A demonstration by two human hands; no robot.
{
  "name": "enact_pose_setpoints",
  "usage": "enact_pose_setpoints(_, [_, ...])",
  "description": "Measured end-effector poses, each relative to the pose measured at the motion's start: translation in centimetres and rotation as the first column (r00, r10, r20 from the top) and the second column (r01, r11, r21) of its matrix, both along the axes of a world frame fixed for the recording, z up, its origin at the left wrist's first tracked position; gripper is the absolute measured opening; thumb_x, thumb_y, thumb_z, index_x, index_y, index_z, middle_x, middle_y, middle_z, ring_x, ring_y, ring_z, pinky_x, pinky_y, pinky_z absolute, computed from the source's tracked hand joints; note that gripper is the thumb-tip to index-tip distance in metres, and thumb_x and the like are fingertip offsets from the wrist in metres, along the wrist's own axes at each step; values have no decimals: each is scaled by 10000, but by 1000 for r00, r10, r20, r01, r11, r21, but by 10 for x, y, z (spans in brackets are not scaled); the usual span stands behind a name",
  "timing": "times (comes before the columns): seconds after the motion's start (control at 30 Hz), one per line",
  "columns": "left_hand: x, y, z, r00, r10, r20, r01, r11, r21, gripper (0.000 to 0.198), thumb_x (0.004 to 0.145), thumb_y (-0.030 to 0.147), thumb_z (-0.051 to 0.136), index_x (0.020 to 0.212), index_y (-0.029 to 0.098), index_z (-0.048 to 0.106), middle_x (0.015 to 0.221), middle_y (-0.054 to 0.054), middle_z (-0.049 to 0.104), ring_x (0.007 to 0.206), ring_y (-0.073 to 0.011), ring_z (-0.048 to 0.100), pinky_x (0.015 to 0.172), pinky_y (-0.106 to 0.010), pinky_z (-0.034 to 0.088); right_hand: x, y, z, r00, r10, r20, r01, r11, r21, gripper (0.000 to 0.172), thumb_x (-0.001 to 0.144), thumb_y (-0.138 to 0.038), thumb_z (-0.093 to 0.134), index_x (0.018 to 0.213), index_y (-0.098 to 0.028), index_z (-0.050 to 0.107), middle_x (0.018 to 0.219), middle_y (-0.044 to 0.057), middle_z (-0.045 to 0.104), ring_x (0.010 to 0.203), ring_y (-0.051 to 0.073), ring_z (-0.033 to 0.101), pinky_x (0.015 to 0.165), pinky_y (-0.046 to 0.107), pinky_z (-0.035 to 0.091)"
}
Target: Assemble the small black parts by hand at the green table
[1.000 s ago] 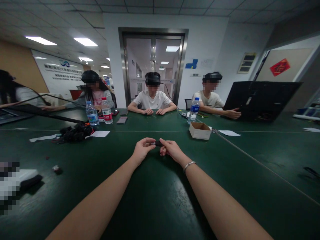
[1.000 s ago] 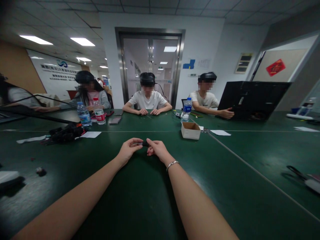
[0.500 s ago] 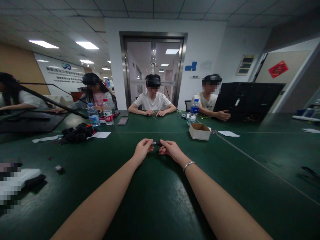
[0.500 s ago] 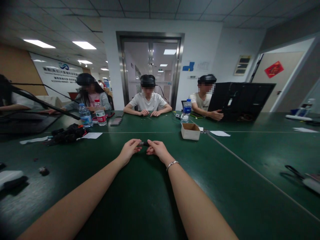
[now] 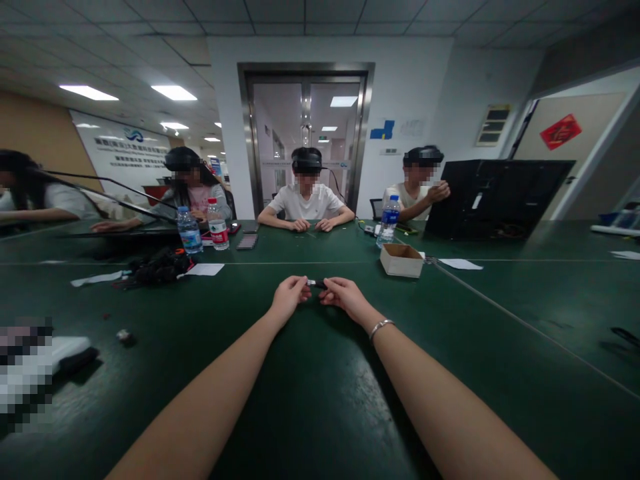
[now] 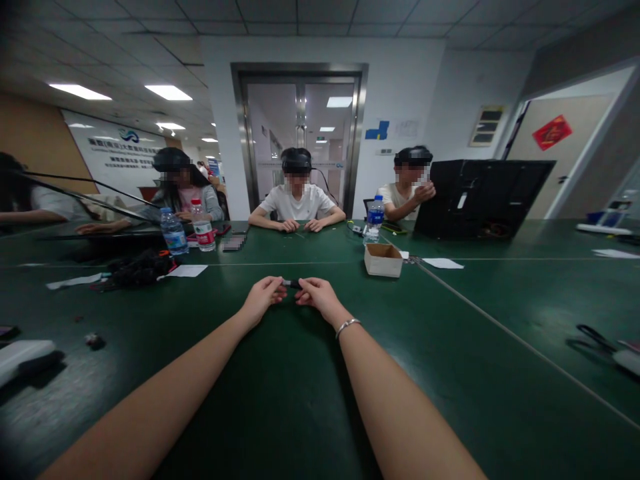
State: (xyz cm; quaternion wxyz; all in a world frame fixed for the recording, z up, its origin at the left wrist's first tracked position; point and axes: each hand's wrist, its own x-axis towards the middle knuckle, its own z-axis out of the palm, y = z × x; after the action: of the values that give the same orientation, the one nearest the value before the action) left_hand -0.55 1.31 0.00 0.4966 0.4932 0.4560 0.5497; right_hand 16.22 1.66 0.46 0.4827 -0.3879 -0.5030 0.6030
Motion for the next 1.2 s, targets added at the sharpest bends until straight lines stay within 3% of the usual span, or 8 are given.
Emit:
enact_pose_setpoints(0.17, [-2, -3, 0, 998, 5, -57, 3, 989, 145, 260, 655, 331, 710, 849, 164, 660, 848, -57, 659, 779, -147, 604, 696, -255, 468, 1, 1, -2, 999, -8, -31, 8, 1000, 3, 182, 773, -274, 672, 862, -123, 623, 627, 41, 661, 508, 93, 606, 566, 211, 548])
enact_pose_setpoints(0.3, [-3, -1, -1, 1000, 23, 8, -24, 996, 81, 373, 662, 297, 706, 1005, 183, 613, 938, -66, 638, 784, -144, 616, 687, -260, 473, 0, -2, 0, 1000, -7, -21, 7, 1000, -3, 197, 769, -249, 673, 904, -121, 610, 635, 43, 665, 499, 89, 602, 567, 209, 547])
enact_pose_setpoints(0.5, [-3, -2, 0, 994, -43, -101, 49, 997, 61, 236, 737, 367, 632, 802, 141, 633, 746, -50, 630, 695, -142, 596, 622, -251, 447, -1, -7, 5, 1000, -13, -7, 13, 1000, 8, 215, 772, -189, 658, 963, -120, 591, 675, 40, 675, 501, 82, 607, 562, 190, 538])
enact_pose_setpoints(0.67, [-4, -4, 2, 998, -29, -50, 37, 984, 175, 363, 629, 285, 740, 954, 167, 629, 997, -81, 636, 912, -168, 592, 794, -282, 449, -1, -6, 4, 1000, -26, 5, 26, 1000, 0, 220, 778, -202, 657, 968, -114, 590, 687, 45, 679, 506, 83, 606, 564, 201, 542])
enact_pose_setpoints(0.83, [-3, -1, 2, 992, -108, -69, 108, 994, 3, 380, 703, 452, 657, 909, 135, 614, 838, -69, 642, 697, -133, 588, 611, -245, 416, 0, -4, 2, 1000, -8, 2, 8, 1000, 18, 240, 765, -204, 668, 985, -131, 602, 774, 51, 693, 523, 80, 614, 609, 227, 556])
enact_pose_setpoints(0.93, [-4, -3, 2, 984, -116, -133, 125, 990, 59, 333, 692, 431, 668, 849, 142, 624, 753, -36, 628, 672, -124, 566, 585, -229, 393, 0, -4, 3, 1000, -5, 7, 5, 1000, 26, 225, 762, -187, 663, 972, -129, 608, 787, 53, 695, 524, 77, 613, 616, 223, 554])
enact_pose_setpoints(1.07, [-5, -6, 4, 987, -124, -100, 140, 975, 173, 355, 643, 291, 729, 955, 174, 607, 910, -45, 634, 818, -132, 595, 699, -229, 437, 0, -5, 3, 1000, -5, 7, 5, 1000, 11, 220, 766, -193, 661, 965, -121, 601, 746, 57, 692, 528, 82, 614, 602, 211, 545])
enact_pose_setpoints(1.2, [-3, -3, 4, 995, -77, -68, 79, 997, 19, 352, 763, 358, 619, 1051, 172, 539, 859, -47, 620, 674, -111, 601, 575, -215, 422, 0, -6, 5, 1000, 8, 9, -8, 1000, 19, 234, 772, -200, 657, 985, -122, 599, 773, 60, 693, 538, 81, 618, 607, 214, 546])
